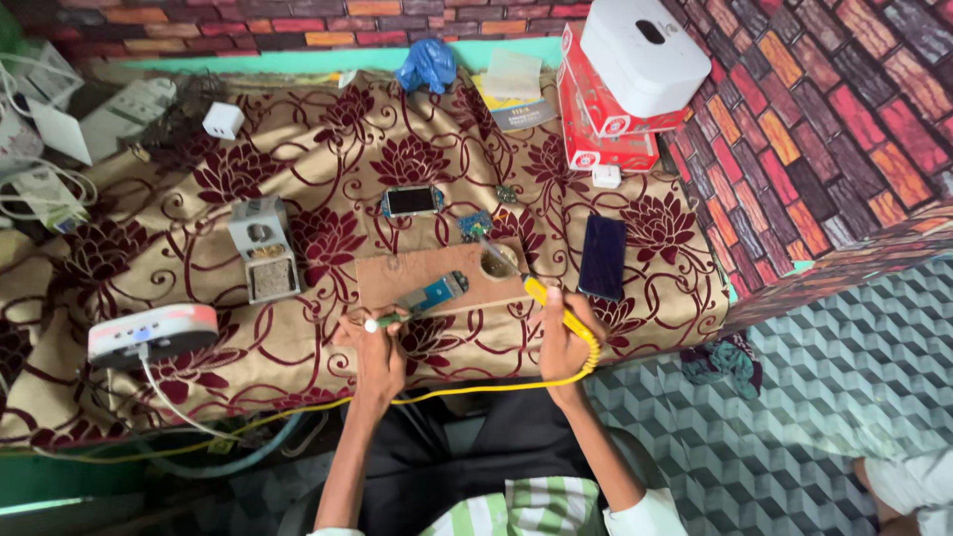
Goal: The person is soldering a blue circuit board placed on a wooden board. They use a soldering iron in their right hand and a soldering wire in their left hand to apply solder to various points on the board. The person repeatedly dips the soldering iron into a small container, likely containing flux or cleaning solution, during the process.
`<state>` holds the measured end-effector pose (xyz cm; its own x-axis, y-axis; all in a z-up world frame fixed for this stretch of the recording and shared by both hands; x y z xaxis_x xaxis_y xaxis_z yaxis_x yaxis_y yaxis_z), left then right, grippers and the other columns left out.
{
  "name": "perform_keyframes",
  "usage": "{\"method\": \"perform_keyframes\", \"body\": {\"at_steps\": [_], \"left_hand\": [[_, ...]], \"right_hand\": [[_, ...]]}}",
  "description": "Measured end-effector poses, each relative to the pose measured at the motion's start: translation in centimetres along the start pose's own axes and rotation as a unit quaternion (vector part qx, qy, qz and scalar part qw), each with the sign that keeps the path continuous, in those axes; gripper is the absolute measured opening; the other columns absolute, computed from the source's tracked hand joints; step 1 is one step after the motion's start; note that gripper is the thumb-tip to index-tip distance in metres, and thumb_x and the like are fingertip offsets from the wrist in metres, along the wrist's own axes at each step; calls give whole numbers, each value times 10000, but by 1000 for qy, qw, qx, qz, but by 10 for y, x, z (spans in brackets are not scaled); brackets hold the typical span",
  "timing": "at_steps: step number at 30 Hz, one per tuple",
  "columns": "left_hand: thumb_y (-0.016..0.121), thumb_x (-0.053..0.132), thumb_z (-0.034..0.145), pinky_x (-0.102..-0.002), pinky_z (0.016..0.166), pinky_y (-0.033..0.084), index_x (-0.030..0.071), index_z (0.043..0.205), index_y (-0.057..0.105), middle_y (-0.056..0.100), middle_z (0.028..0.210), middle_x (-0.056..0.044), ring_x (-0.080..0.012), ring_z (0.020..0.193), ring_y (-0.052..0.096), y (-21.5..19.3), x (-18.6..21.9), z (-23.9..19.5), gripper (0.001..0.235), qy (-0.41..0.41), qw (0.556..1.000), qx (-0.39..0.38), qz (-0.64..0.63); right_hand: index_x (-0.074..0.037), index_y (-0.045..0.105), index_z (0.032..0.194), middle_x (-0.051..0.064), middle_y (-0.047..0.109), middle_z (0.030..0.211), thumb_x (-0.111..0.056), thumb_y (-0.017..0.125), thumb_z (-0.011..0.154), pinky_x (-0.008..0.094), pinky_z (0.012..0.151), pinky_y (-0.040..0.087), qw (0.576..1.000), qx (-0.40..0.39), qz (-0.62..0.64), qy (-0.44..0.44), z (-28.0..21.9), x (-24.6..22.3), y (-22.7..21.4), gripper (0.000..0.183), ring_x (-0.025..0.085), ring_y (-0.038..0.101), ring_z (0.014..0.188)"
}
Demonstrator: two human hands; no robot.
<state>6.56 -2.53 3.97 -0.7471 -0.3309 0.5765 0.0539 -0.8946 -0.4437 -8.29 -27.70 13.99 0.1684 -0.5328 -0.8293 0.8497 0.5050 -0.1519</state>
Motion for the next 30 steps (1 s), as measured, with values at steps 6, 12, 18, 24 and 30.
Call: {"method": "perform_keyframes", "body": {"at_steps": [6, 12, 18, 24, 30], "left_hand": [[484, -52, 773, -496, 928, 246, 48, 1078, 657, 673, 1031, -101, -305, 1008, 416, -3, -13, 8, 364, -71, 994, -43, 78], [545, 7, 975, -477, 985, 243, 91, 1074, 661, 650, 979, -90, -310, 1054, 408, -10, -5, 17, 174, -63, 997, -31, 42], [526, -18, 839, -475, 914, 272, 87, 1116, 665, 661, 958, -107, -318, 975, 400, -5, -10, 14, 327, -82, 989, -108, 59], [523, 1, 919, -465, 992, 268, 79, 1165, 620, 602, 1127, -156, -320, 1083, 385, -26, -10, 23, 275, -26, 998, 0, 50], [527, 70, 966, -464, 974, 210, 107, 1131, 634, 615, 1046, -125, -294, 1112, 393, -11, -8, 35, 200, -13, 996, -1, 92]], "right_hand": [[51, 662, 1139, 114, 740, 818, -63, 568, 1050, 307, 791, 585, 995, 22, 35, -96, -16, 0, -23, 173, 173, 736, 768], [34, 650, 1195, 125, 756, 906, 38, 612, 973, 298, 729, 603, 981, -37, -58, -180, -28, -38, -30, 224, 215, 755, 793], [16, 643, 1193, 91, 753, 882, 14, 616, 978, 303, 767, 566, 973, -46, -86, -209, -37, -40, -33, 217, 206, 728, 780], [28, 591, 1213, 136, 697, 947, -36, 555, 1055, 292, 756, 574, 993, -2, 27, -118, -51, 9, -43, 174, 248, 740, 863], [69, 540, 1252, 130, 646, 934, -175, 566, 1095, 349, 861, 584, 980, 33, 188, -49, -57, 52, -44, 291, 223, 689, 857]]}}
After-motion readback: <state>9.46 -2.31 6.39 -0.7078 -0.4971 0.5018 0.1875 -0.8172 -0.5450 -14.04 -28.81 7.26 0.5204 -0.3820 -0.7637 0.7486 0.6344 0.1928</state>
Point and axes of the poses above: each hand's wrist, its own z-axis towards the middle knuckle, its own y-axis out of the palm, x = y × z, the point moved 9 cm from there along z, towards the middle knuckle
